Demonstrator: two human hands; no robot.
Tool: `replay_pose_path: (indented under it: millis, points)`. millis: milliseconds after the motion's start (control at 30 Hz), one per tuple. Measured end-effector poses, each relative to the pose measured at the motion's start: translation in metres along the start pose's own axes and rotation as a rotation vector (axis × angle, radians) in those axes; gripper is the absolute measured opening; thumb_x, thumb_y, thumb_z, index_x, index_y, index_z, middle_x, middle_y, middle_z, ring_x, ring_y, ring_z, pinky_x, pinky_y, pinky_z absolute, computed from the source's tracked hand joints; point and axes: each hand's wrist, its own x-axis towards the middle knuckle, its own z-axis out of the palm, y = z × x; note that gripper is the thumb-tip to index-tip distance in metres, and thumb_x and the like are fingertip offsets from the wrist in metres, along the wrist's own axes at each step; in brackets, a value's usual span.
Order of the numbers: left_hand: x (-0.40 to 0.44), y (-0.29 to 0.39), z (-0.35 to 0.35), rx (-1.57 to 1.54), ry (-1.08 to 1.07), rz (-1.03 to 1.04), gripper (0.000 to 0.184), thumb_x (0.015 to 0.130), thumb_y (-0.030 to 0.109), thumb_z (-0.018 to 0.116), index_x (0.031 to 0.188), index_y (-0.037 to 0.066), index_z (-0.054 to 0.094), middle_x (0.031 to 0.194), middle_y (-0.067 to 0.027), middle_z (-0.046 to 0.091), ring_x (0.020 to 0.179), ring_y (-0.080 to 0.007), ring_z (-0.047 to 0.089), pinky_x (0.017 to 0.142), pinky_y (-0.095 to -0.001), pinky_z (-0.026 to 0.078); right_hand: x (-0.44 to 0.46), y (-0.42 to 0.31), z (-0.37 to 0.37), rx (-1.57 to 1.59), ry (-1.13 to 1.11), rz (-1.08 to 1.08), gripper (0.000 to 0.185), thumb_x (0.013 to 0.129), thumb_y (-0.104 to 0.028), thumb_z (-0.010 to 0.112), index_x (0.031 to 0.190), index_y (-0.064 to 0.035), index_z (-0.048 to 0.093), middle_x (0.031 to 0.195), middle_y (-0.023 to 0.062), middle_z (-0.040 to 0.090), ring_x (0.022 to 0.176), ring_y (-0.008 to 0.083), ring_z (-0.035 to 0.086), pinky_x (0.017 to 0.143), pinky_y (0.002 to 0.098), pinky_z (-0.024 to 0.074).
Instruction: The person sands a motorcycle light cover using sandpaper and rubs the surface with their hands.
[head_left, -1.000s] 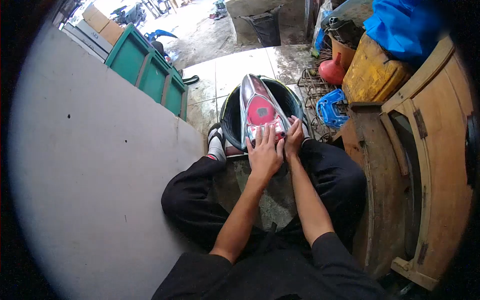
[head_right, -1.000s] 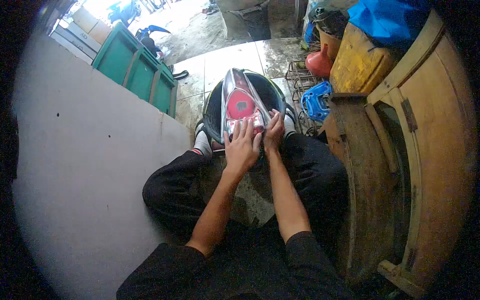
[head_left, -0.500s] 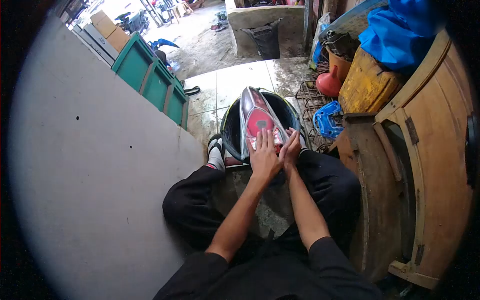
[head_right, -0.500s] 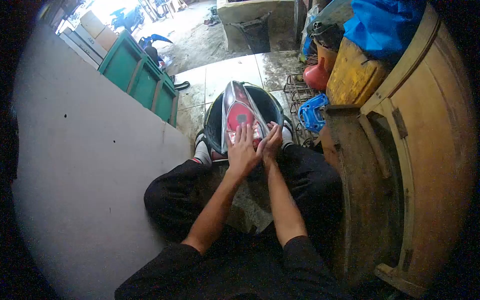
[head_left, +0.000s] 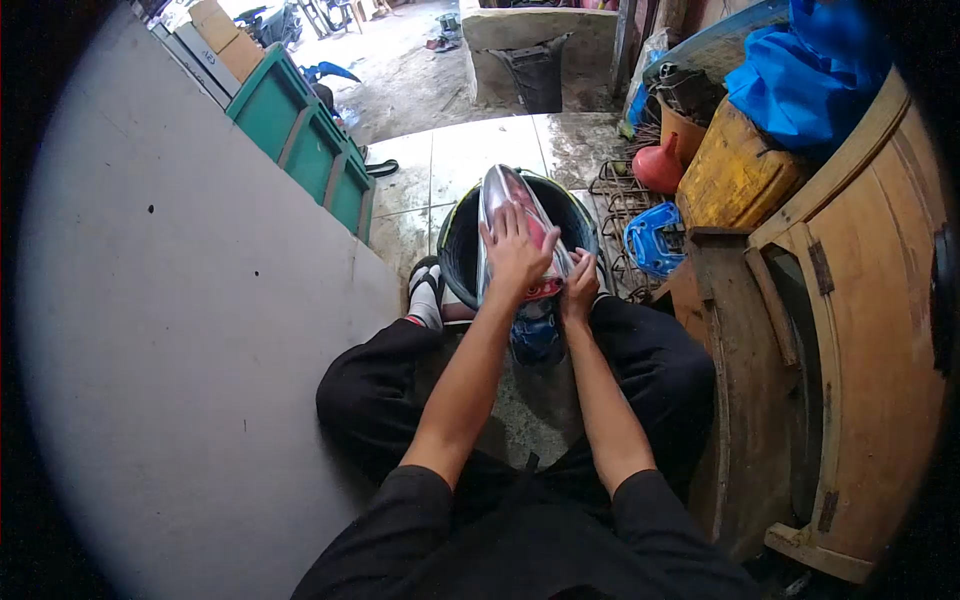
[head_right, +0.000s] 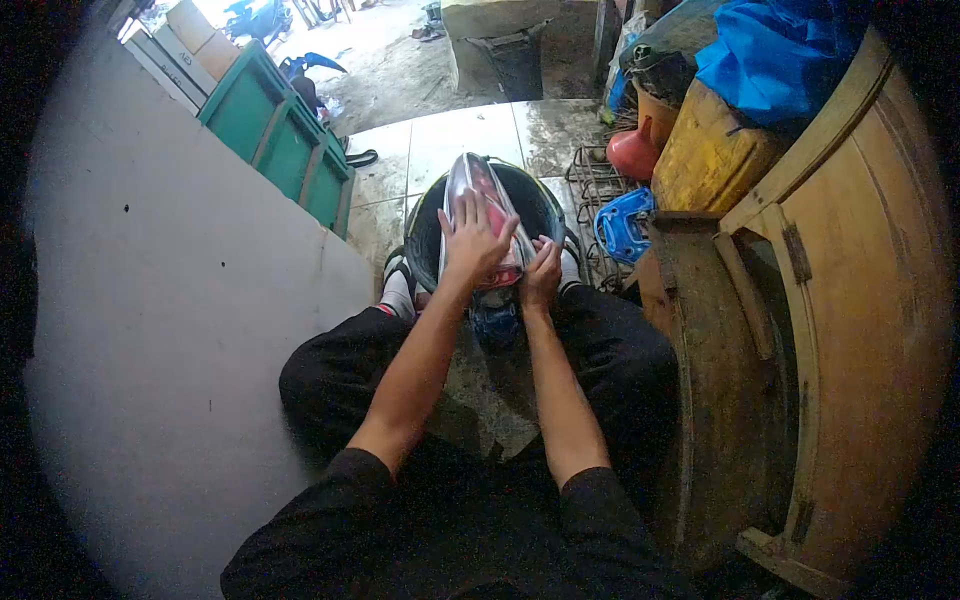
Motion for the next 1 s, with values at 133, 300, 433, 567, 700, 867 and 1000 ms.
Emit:
replay_pose_path:
  millis: [133,300,433,567,700,867,1000]
  points:
    - [-0.072,-0.001,-0.006,0.032,-0.083,0.093,0.089,0.095,0.065,0.035,0.150,-0.005,0.029,0.157,-0.0235,0.028,0.148,-0.0337,0.023,0.118,-0.0569,0.010,-0.004,0.002,0.002,0.065,0.016,0.008,0.036,0.106,-0.021,0.033,0.114,0.0038,0.057,0.105,0.0224,0.067,0.098,0.0370,0.065,0.085,0.0434,0.0500]
    - [-0.075,0.005,-0.024,0.023,-0.210,-0.008,0.088,0.095,0.065,0.036,0.149,-0.004,0.031,0.156,-0.0242,0.029,0.148,-0.0322,0.024,0.119,-0.0555,0.011,-0.007,-0.005,-0.001,0.079,0.026,0.007,0.035,0.106,-0.022,0.033,0.117,0.0034,0.054,0.107,0.0245,0.067,0.101,0.0370,0.066,0.088,0.0435,0.0505]
    - [-0.009,-0.004,0.007,-0.058,0.050,0.023,0.091,0.094,0.068,0.034,0.151,-0.003,0.028,0.158,-0.0221,0.027,0.149,-0.0316,0.022,0.119,-0.0572,0.008,0.002,0.002,0.001,-0.010,0.008,-0.024,0.033,0.106,-0.022,0.033,0.117,0.0021,0.054,0.105,0.0242,0.066,0.099,0.0379,0.066,0.086,0.0442,0.0504]
    - [0.016,-0.009,0.000,-0.046,0.015,0.064,0.091,0.092,0.068,0.039,0.151,-0.001,0.030,0.157,-0.0177,0.031,0.148,-0.0287,0.025,0.117,-0.0605,0.010,0.001,0.006,0.001,-0.034,0.020,-0.074,0.032,0.106,-0.021,0.034,0.115,0.0015,0.055,0.102,0.0228,0.067,0.097,0.0385,0.065,0.084,0.0451,0.0498]
    - [-0.030,-0.004,-0.005,-0.009,-0.011,0.080,0.089,0.093,0.066,0.040,0.151,-0.001,0.030,0.157,-0.0185,0.030,0.148,-0.0298,0.026,0.117,-0.0607,0.012,-0.001,0.006,0.001,-0.013,0.008,-0.031,0.034,0.106,-0.022,0.032,0.116,0.0023,0.054,0.105,0.0239,0.067,0.098,0.0386,0.065,0.085,0.0449,0.0499]
    - [-0.097,0.013,-0.016,0.038,-0.104,0.001,0.087,0.093,0.064,0.041,0.149,-0.001,0.033,0.154,-0.0219,0.036,0.146,-0.0301,0.030,0.115,-0.0605,0.015,-0.009,0.001,-0.001,0.050,0.021,0.010,0.037,0.106,-0.023,0.031,0.117,0.0043,0.054,0.108,0.0253,0.066,0.100,0.0384,0.065,0.087,0.0447,0.0500]
    - [-0.044,0.016,0.003,0.007,-0.107,-0.079,0.090,0.093,0.068,0.035,0.151,-0.001,0.030,0.157,-0.0202,0.030,0.148,-0.0296,0.026,0.116,-0.0609,0.011,-0.003,0.000,0.000,-0.022,-0.008,-0.007,0.038,0.106,-0.024,0.031,0.117,0.0044,0.054,0.110,0.0245,0.066,0.104,0.0386,0.065,0.089,0.0446,0.0496]
